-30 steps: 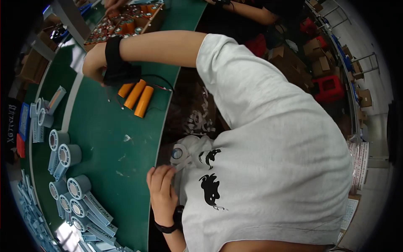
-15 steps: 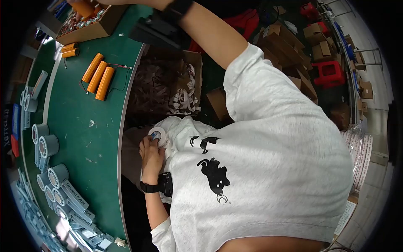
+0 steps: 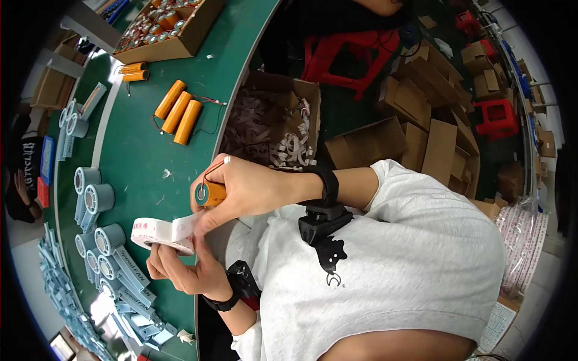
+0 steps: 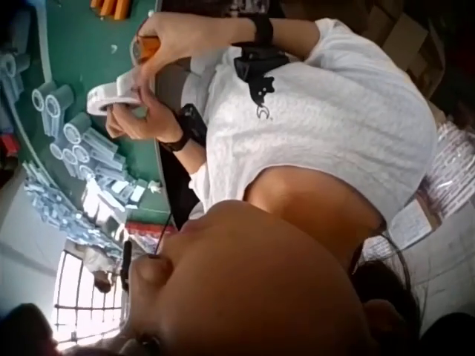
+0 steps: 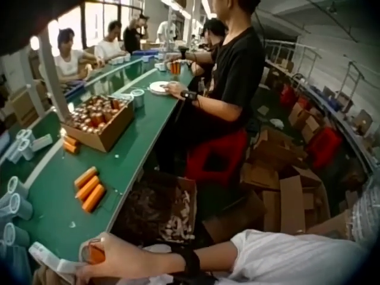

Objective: The person picks up a battery, applies a strip of tape to it, and presses the battery into a plastic fan housing before setting the unit aside. This process is repeated multiple times with other batteries and fan housings.

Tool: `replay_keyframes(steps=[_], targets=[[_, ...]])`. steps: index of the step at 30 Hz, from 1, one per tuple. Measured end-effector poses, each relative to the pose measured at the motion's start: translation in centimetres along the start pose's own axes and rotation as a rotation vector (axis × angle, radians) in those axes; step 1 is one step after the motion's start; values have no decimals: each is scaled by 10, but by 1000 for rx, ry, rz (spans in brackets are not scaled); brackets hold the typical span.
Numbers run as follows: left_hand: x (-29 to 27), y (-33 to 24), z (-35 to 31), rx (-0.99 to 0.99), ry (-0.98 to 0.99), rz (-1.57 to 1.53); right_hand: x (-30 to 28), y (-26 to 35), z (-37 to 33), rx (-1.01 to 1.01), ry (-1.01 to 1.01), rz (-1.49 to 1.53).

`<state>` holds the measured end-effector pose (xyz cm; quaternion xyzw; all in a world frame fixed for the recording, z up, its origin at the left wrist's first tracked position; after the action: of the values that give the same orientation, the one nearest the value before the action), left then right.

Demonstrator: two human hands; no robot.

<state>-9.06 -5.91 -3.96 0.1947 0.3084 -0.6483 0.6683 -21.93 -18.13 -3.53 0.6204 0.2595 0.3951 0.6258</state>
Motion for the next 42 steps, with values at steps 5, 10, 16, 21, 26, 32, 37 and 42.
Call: replay_keyframes(steps=[5,10,16,21,26,32,37,42], targets=[[-11,42,20,-212,-174,271,18,16,26,-49,92,176],[-32,78,23,-242,-168,303,25,9,39,124,306,64],[-19,79,11,-154,12,278,2,33,80,-56,-80,-196],[-10,79,9,-113,73,213,48,40,99,-483,169,-246],[-8,82,10,-88,103,161,66,22,109,-430,183,-428],[-10,70,18,-406,143,106,67,19,112,-415,-35,-216],[-1,67,19,-471,224,266,58,4,126,-180,-126,454],[20,52,24,-261,191,259,67,-29,145,-189,-185,534]])
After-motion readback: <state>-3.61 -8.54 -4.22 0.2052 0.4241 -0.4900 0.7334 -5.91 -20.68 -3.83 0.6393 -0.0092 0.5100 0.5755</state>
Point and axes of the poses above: each hand's wrist, its own z-axis towards the middle knuckle, its own x-axis out of the palm, y = z × x, the point moved 2 cm from there along z, towards the middle knuckle, and after that the axes turned 9 degrees about z, right-handed, at the moved point
